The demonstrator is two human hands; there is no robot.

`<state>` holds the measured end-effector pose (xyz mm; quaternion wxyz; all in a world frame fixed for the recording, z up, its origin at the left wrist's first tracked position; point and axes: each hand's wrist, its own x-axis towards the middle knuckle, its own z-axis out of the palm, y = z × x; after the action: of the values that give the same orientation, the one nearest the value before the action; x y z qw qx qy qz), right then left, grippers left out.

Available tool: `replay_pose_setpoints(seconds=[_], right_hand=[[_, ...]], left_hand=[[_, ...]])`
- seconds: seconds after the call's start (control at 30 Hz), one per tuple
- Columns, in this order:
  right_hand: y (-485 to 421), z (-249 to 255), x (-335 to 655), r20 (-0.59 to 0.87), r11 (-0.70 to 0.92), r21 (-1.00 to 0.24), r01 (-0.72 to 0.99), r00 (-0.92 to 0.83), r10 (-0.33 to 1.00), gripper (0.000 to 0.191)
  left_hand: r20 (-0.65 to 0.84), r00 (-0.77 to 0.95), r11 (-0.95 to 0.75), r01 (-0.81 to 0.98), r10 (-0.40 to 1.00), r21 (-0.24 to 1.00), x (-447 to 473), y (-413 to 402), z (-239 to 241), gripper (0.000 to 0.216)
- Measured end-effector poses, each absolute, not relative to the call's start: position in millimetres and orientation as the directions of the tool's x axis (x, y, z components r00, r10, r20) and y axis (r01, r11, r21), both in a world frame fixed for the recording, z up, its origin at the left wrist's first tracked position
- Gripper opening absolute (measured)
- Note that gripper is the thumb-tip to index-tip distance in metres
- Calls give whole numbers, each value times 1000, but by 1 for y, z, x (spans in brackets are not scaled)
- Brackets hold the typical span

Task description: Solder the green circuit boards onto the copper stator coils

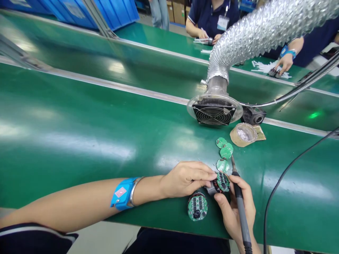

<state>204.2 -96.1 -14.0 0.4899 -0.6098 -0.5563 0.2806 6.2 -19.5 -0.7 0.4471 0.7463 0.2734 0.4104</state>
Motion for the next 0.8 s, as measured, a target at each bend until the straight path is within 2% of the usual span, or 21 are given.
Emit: replay_pose_setpoints(seconds=[0.13, 0.33, 0.43, 0.53, 0.67, 0.73, 0.8], right_hand=[[-96, -10, 203, 191, 58, -868, 494, 223, 956, 50], [-98, -8, 203, 197, -6, -784, 621, 257, 946, 50], [-96, -12, 204, 223, 1, -765, 644, 264, 938, 49], [-91, -15, 205, 313, 54, -728, 683, 261, 913, 51], [-85, -8, 199, 392, 86, -650, 755, 236, 889, 60], [-84, -2, 194, 404, 118, -651, 750, 210, 890, 60], [-83, 3, 190, 420, 193, -711, 676, 189, 888, 54]], left_hand=[[385, 473, -479, 91, 792, 873, 9, -25, 3, 21], [482, 526, -642, 170, 701, 748, 9, -33, 4, 31], [416, 576, -589, 147, 704, 795, 8, -31, 5, 37], [269, 641, -436, 114, 719, 893, 7, -24, 8, 49], [41, 669, -139, 93, 742, 986, 10, -18, 11, 75], [-85, 656, 72, 47, 750, 996, 12, -17, 10, 76], [-194, 652, 311, -67, 733, 948, 12, -15, 8, 74]])
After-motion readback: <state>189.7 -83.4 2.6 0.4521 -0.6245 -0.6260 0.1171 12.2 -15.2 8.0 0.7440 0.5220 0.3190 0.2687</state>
